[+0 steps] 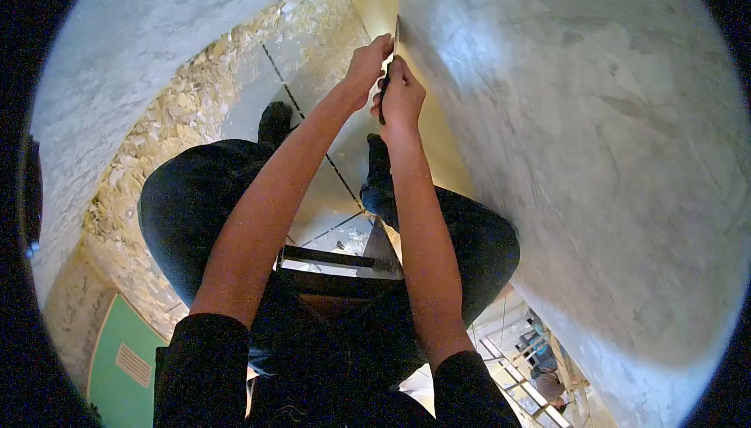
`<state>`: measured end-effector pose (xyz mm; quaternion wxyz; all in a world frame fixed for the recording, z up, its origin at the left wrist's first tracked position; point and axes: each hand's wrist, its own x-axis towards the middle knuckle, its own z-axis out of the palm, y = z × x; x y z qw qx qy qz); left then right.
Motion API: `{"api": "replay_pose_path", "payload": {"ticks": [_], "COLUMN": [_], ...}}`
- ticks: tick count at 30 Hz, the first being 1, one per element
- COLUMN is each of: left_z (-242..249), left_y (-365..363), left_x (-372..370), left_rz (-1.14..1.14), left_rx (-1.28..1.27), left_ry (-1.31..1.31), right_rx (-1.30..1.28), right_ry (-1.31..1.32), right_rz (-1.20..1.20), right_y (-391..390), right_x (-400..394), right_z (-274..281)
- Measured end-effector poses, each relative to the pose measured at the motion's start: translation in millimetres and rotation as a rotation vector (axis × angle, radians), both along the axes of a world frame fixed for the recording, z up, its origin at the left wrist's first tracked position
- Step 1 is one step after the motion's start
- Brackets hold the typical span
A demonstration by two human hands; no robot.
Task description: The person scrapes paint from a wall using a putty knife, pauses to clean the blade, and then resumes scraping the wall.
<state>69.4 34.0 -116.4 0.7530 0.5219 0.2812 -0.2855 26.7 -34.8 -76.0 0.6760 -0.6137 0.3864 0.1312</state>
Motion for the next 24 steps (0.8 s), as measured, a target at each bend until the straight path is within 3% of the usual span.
{"api": "replay_pose_path", "payload": {"ticks": [4, 6, 9, 13, 14, 16, 20, 24], "left_z": [-11.4, 8.6, 39.4, 65.5, 76.1, 96.7, 153.4, 200.5], "left_y": [4.5, 16.4, 33.5, 77.1, 86.8, 102.8, 151.4, 168.5], "left_x": [-0.2, -3.8, -10.7, -24.9, -25.2, -26.9, -38.9, -102.9], "left_rz": [0.000, 0.030, 0.271, 0.120, 0.117, -0.160, 0.062, -0.026], "left_rx": [0.016, -0.011, -0.020, -0.270, -0.266, -0.115, 0.061, 0.090], "left_ry": [-0.123, -0.119, -0.048, -0.208, -0.230, -0.417, -0.556, -0.654], "right_rx": [-0.009, -0.071, 0.023, 0.225, 0.337, 0.408, 0.484, 0.387], "right_ry": [0.000, 0.036, -0.002, -0.004, 0.013, 0.001, 0.012, -0.053], "right_rz": [0.029, 0.227, 0.320, 0.372, 0.372, 0.399, 0.399, 0.388], "right_y": [4.1, 6.1, 10.8, 7.8, 2.2, -12.2, -35.6, -44.2], "right_x": [-14.2, -21.2, -35.4, -71.3, -81.6, -102.5, -161.9, -218.0], "right_z": [30.8, 44.8, 77.9, 133.0, 145.9, 176.7, 222.3, 231.2]}}
